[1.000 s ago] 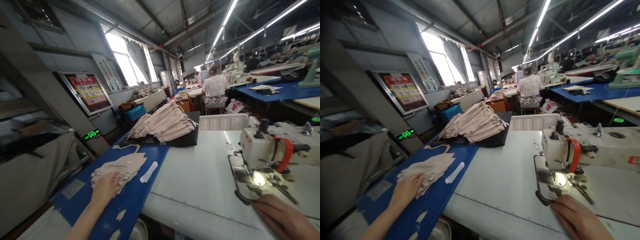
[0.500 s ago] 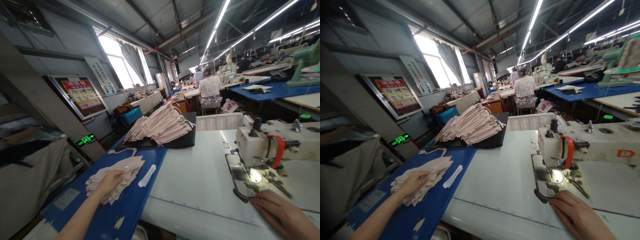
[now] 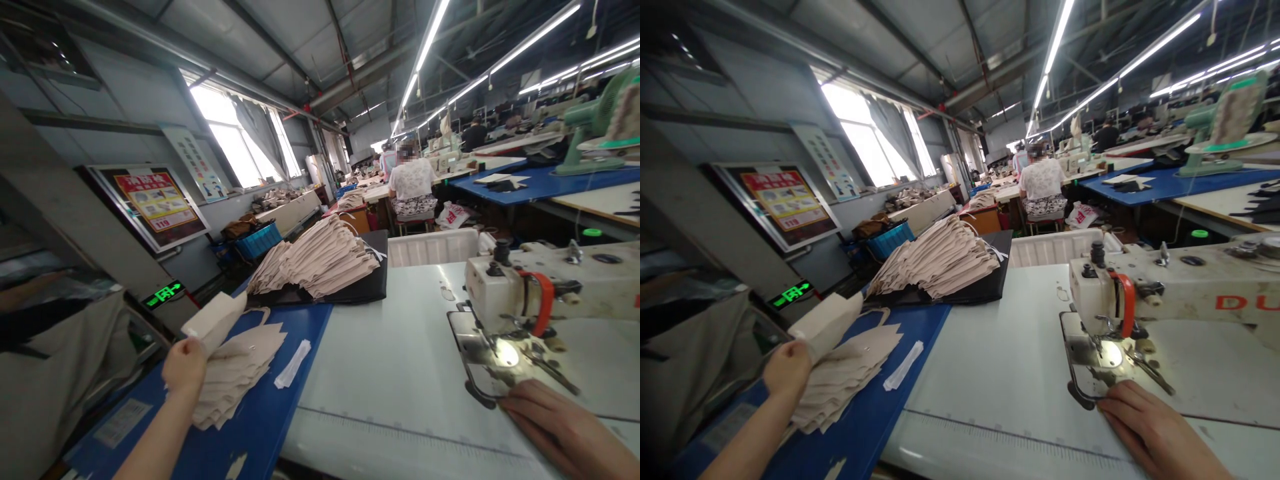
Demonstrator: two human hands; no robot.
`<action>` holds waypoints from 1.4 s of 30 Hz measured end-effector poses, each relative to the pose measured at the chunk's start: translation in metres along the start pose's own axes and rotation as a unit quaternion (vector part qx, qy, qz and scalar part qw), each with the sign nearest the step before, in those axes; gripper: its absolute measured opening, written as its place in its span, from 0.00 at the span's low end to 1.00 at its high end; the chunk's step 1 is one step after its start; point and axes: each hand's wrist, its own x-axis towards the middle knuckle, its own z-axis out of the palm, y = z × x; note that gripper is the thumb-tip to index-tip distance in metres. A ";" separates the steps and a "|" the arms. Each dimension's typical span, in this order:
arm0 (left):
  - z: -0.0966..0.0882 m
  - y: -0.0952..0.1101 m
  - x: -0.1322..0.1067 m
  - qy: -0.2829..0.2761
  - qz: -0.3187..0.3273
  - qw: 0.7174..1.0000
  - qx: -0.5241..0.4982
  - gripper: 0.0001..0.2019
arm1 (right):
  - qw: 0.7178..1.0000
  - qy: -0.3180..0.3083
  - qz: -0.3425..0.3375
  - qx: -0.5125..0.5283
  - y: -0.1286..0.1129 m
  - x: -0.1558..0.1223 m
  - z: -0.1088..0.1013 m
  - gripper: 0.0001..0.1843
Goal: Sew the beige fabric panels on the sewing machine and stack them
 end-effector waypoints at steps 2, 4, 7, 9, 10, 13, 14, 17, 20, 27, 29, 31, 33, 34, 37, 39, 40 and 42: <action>-0.019 0.011 0.004 0.065 -0.051 0.997 0.004 0.26 | 1.000 -0.007 0.009 0.008 0.000 0.000 0.001 0.13; -0.040 0.029 0.004 0.110 -0.035 0.993 -0.015 0.28 | 1.000 -0.014 0.015 0.017 0.000 0.000 0.002 0.13; -0.065 0.065 -0.011 0.160 0.108 0.978 -0.084 0.24 | 0.999 -0.021 0.022 0.026 0.000 -0.001 0.003 0.14; -0.068 0.092 -0.037 0.171 0.233 0.951 -0.113 0.21 | 0.999 -0.025 0.026 0.030 -0.002 0.000 0.002 0.14; -0.063 0.106 -0.056 0.162 0.292 0.935 -0.116 0.19 | 0.999 -0.026 0.028 0.030 -0.003 0.001 0.002 0.15; -0.029 0.147 -0.131 0.103 0.476 0.863 -0.133 0.20 | 0.999 -0.030 0.028 0.024 -0.008 0.004 -0.001 0.16; -0.012 0.160 -0.161 0.083 0.534 0.827 -0.153 0.22 | 0.999 -0.031 0.027 0.021 -0.009 0.006 -0.002 0.16; 0.032 0.198 -0.245 0.011 0.607 0.771 -0.193 0.26 | 0.999 -0.037 0.029 0.013 -0.013 0.010 -0.006 0.16; 0.050 0.227 -0.298 -0.018 0.645 0.727 -0.235 0.22 | 0.999 -0.025 0.037 0.005 -0.014 0.014 -0.008 0.15; 0.041 0.254 -0.286 -0.040 0.659 0.697 -0.282 0.20 | 0.999 -0.034 0.019 -0.027 -0.010 0.017 -0.008 0.12; 0.044 0.259 -0.276 -0.097 0.620 0.729 -0.272 0.20 | 0.998 -0.042 0.013 -0.034 -0.010 0.018 -0.008 0.11; 0.050 0.265 -0.271 -0.167 0.588 0.758 -0.229 0.20 | 0.998 -0.050 0.010 -0.035 -0.013 0.019 -0.008 0.11; 0.056 0.273 -0.271 -0.223 0.574 0.766 -0.185 0.23 | 0.998 -0.060 0.008 -0.028 -0.017 0.021 -0.008 0.11; 0.057 0.277 -0.272 -0.242 0.569 0.767 -0.174 0.23 | 0.997 -0.067 0.007 -0.022 -0.020 0.023 -0.009 0.10; 0.057 0.291 -0.279 -0.264 0.546 0.777 -0.169 0.24 | 0.996 -0.093 0.003 -0.012 -0.028 0.025 -0.008 0.10; 0.052 0.298 -0.283 -0.265 0.530 0.787 -0.172 0.23 | 0.995 -0.096 0.003 -0.012 -0.030 0.025 -0.007 0.10; 0.048 0.300 -0.284 -0.265 0.526 0.789 -0.176 0.23 | 0.996 -0.090 0.004 -0.011 -0.030 0.024 -0.005 0.10; 0.040 0.300 -0.285 -0.258 0.524 0.788 -0.192 0.22 | 0.997 -0.071 0.005 -0.005 -0.030 0.019 -0.002 0.12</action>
